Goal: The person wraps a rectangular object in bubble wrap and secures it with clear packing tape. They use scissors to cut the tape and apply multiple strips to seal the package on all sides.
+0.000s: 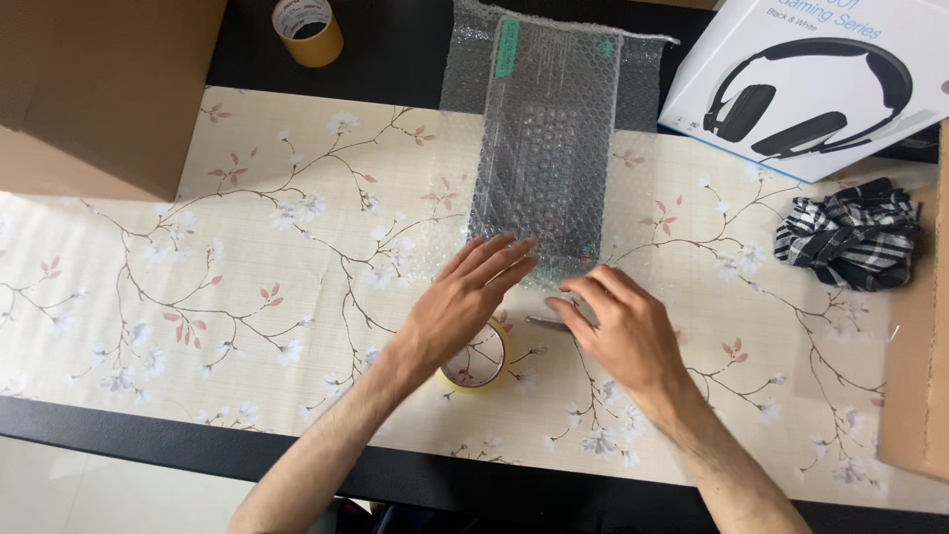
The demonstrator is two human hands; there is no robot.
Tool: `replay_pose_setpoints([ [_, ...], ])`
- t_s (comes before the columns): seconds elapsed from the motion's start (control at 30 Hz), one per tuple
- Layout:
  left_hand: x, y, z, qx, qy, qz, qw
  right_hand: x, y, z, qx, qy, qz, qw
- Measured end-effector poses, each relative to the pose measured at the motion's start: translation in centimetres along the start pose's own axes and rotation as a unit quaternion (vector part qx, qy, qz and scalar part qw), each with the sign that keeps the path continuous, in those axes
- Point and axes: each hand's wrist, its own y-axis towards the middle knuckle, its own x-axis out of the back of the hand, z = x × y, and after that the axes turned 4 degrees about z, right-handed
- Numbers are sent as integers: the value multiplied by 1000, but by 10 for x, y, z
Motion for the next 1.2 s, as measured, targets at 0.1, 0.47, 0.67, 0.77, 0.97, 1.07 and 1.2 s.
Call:
replay_pose_setpoints([
  [0.1, -2, 18, 10, -42, 2, -13, 999, -8, 7, 8, -101, 53, 50, 992],
  [0.47, -36, 23, 32, -60, -50, -58, 995, -32, 12, 8, -286, 468, 1, 836],
  [0.67, -37, 24, 31, -43, -99, -44, 993, -47, 6, 8, -294, 445, -2, 846],
  [0.77, -40, 26, 32, -37, -104, -53, 992, -53, -1, 5, -275, 368, 12, 888],
  [0.97, -53, 28, 35, -34, -115, -74, 990, -46, 8, -10, -46, 19, -162, 986],
  [1.07, -55, 27, 37, -50, -130, -100, 985, -52, 15, -17, 13, -86, -189, 978],
  [1.2, -60, 26, 39, -64, -101, -119, 986, -65, 14, -31, 26, -128, -146, 981],
])
